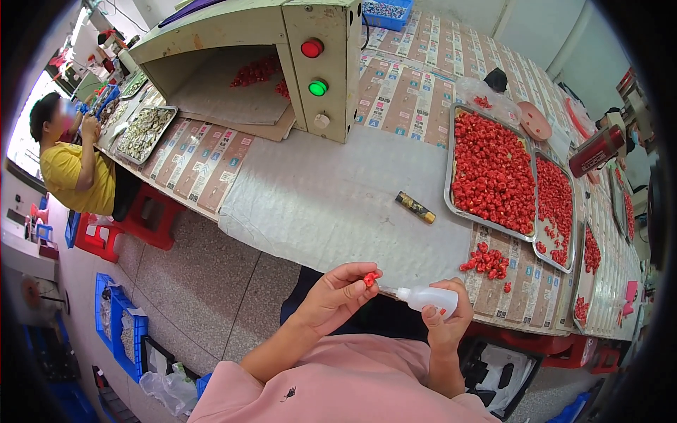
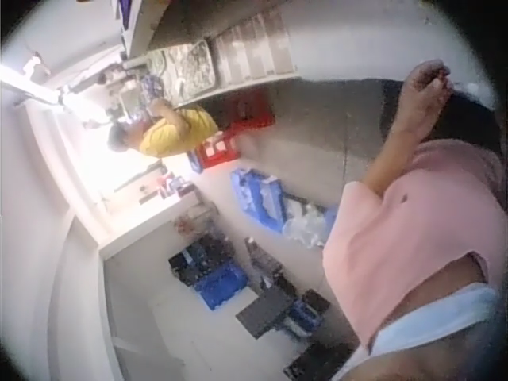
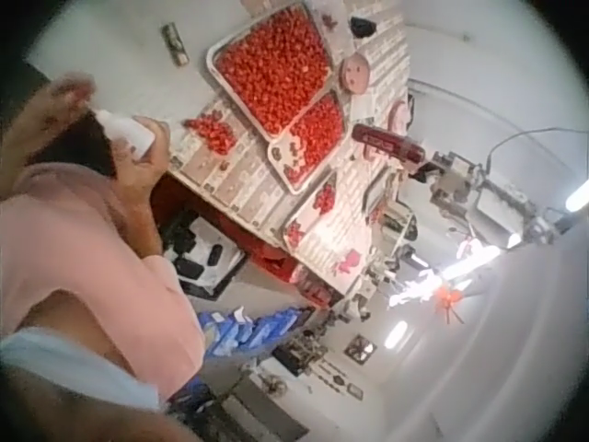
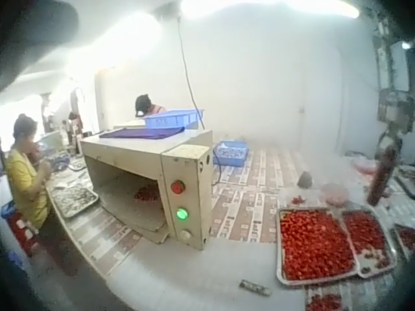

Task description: The person applies glue from a glue bottle to red toy components and assembles them by hand on a tray.

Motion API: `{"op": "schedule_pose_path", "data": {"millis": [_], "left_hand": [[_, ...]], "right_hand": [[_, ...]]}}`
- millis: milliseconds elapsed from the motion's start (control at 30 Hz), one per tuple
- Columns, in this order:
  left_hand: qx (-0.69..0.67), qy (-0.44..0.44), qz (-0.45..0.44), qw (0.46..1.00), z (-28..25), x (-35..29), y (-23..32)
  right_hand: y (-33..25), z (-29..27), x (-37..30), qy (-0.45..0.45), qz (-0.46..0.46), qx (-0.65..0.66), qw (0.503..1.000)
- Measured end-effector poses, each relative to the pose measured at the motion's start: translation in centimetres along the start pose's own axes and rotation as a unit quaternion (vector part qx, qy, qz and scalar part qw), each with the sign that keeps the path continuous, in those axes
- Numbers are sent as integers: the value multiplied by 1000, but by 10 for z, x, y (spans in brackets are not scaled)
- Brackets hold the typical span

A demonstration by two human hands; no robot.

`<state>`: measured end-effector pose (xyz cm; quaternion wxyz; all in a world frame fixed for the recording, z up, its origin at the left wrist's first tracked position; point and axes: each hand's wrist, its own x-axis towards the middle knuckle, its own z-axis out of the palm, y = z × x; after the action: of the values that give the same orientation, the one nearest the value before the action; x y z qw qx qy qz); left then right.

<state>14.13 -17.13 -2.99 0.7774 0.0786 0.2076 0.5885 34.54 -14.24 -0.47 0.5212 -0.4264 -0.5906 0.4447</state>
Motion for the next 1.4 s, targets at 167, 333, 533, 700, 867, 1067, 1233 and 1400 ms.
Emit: {"op": "schedule_pose_path", "data": {"millis": [167, 333, 533, 700, 867, 1067, 1233, 1400], "left_hand": [[-11, -8, -6, 1000, -2, 0, 0], [-10, -6, -7, 1000, -3, 0, -1], [-11, -2, -6, 1000, -5, -1, -2], [-9, -3, -5, 1000, -5, -1, -2], [-3, -2, -6, 1000, -5, -1, -2], [-3, -2, -6, 1000, -4, -2, -2], [-10, -6, -7, 1000, -4, -1, -3], [-8, -5, -5, 1000, -3, -1, -2]], "right_hand": [[-1, 1, 0, -6, -1, -3, 1000], [1, 0, 0, -2, 1, -5, 1000], [1, 0, 0, -2, -4, -2, 1000], [-1, -1, 0, -14, -13, -17, 1000], [-2, -1, 0, -9, -7, -16, 1000], [-2, -1, 0, -9, -14, -23, 1000], [-1, -1, 0, -4, -15, -16, 1000], [-2, -2, -1, -10, -17, -18, 1000]]}}
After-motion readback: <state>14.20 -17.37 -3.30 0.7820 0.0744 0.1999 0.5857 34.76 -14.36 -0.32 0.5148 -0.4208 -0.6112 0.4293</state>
